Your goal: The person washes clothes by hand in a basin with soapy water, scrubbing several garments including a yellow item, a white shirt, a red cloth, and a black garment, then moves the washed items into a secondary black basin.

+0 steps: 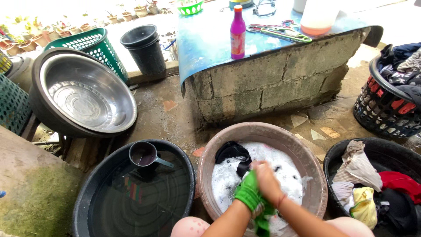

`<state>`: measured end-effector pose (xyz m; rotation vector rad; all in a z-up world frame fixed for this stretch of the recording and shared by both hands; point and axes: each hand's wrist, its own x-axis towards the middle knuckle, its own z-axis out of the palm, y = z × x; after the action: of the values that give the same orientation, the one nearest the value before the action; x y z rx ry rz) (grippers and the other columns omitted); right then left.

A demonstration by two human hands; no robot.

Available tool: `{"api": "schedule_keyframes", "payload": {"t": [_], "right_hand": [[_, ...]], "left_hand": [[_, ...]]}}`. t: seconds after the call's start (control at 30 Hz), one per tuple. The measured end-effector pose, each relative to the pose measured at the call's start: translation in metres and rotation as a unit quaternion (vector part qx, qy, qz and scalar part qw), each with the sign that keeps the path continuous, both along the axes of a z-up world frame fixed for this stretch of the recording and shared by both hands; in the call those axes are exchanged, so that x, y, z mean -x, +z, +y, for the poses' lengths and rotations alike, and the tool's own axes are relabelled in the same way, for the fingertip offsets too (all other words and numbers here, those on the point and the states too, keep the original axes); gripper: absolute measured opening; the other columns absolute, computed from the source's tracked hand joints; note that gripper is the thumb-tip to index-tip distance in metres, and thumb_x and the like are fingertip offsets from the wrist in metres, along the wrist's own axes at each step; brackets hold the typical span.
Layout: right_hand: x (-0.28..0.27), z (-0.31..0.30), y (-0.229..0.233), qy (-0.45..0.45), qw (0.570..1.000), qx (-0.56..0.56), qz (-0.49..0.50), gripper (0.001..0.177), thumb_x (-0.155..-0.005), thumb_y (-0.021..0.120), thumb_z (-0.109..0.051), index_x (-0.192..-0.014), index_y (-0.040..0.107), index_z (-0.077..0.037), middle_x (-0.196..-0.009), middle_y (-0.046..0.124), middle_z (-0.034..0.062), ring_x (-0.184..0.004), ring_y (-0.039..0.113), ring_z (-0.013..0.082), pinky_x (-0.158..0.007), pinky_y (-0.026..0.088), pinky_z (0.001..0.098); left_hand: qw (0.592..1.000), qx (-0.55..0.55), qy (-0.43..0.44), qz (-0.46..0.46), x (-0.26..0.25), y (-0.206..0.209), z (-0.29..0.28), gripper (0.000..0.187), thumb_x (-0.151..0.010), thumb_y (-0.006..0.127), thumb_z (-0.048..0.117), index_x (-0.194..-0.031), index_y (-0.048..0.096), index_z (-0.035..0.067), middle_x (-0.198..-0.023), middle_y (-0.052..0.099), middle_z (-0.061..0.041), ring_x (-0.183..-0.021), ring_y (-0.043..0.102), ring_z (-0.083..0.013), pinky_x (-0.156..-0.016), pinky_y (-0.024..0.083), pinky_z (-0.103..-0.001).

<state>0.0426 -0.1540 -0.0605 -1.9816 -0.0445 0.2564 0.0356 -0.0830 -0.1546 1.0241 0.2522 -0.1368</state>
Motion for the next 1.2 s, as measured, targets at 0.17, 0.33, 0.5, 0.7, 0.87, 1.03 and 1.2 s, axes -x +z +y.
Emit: {"api": "schedule_keyframes", "payload": {"t": [0.17,0.33,0.5,0.7,0.87,1.03,1.2], "right_hand": [[-0.005,-0.007,-0.078,0.025,0.956,-0.068,-0.283,0.046,-0.105,0.051,-0.035,-0.133,0.055,0.001,-0.129,0.062,0.0222,-0.119,0.057,0.0353,-0.103,0.042,0.0425],[-0.034,-0.013,-0.072,-0.146,0.954,-0.202,0.169,0.034,-0.100,0.064,-0.031,-0.123,0.056,-0.008,-0.101,0.062,0.0151,-0.084,0.059,0.0253,-0.075,0.051,0.0411],[-0.026,-0.008,-0.048,-0.073,0.949,-0.262,0.160,0.022,-0.088,0.064,-0.011,-0.110,0.063,-0.007,-0.089,0.066,0.0081,-0.074,0.062,0.0174,-0.065,0.053,0.0340],[-0.002,-0.001,0.029,0.091,0.984,-0.155,-0.006,0.029,-0.079,0.057,0.000,-0.104,0.068,-0.008,-0.078,0.059,0.0025,-0.067,0.053,0.0110,-0.058,0.045,0.0283],[0.086,0.021,0.078,0.325,0.937,-0.102,-0.071,0.036,-0.076,0.063,-0.004,-0.110,0.070,-0.012,-0.079,0.063,0.0036,-0.076,0.060,0.0128,-0.068,0.051,0.0297],[0.061,0.021,0.033,0.091,0.951,0.023,-0.294,0.040,-0.077,0.076,-0.024,-0.115,0.068,-0.013,-0.097,0.066,0.0132,-0.094,0.059,0.0303,-0.083,0.047,0.0426],[-0.045,-0.025,-0.069,-0.122,0.950,0.130,-0.257,0.037,-0.100,0.061,-0.043,-0.116,0.071,-0.011,-0.115,0.062,0.0210,-0.109,0.053,0.0367,-0.097,0.039,0.0502]], "left_hand": [[0.998,0.033,0.043,0.023,0.009,-0.004,-0.004,0.033,-0.106,0.040,0.026,-0.117,0.065,0.008,-0.100,0.068,-0.008,-0.088,0.062,-0.0192,-0.075,0.052,-0.035],[0.998,0.030,0.045,0.028,0.004,0.004,-0.008,0.034,-0.106,0.040,0.028,-0.118,0.065,0.008,-0.100,0.068,-0.008,-0.088,0.062,-0.0191,-0.075,0.052,-0.034],[0.997,0.041,0.056,0.044,0.008,0.002,-0.001,0.035,-0.106,0.040,0.030,-0.118,0.065,0.009,-0.100,0.068,-0.008,-0.088,0.062,-0.0190,-0.075,0.052,-0.034],[0.994,0.091,0.003,0.057,0.006,-0.001,0.024,0.036,-0.106,0.040,0.032,-0.119,0.064,0.010,-0.101,0.069,-0.008,-0.088,0.062,-0.0189,-0.075,0.053,-0.033],[0.990,0.123,-0.042,0.060,-0.005,0.004,0.031,0.037,-0.106,0.040,0.034,-0.120,0.064,0.010,-0.101,0.069,-0.007,-0.088,0.063,-0.0187,-0.074,0.053,-0.033],[0.986,0.145,-0.051,0.069,0.002,0.001,0.034,0.038,-0.106,0.040,0.035,-0.121,0.064,0.011,-0.101,0.069,-0.007,-0.088,0.063,-0.0186,-0.074,0.053,-0.032],[0.983,0.141,-0.088,0.077,0.004,0.002,0.008,0.039,-0.106,0.040,0.037,-0.121,0.064,0.011,-0.101,0.069,-0.007,-0.088,0.063,-0.0185,-0.074,0.053,-0.032]]}}
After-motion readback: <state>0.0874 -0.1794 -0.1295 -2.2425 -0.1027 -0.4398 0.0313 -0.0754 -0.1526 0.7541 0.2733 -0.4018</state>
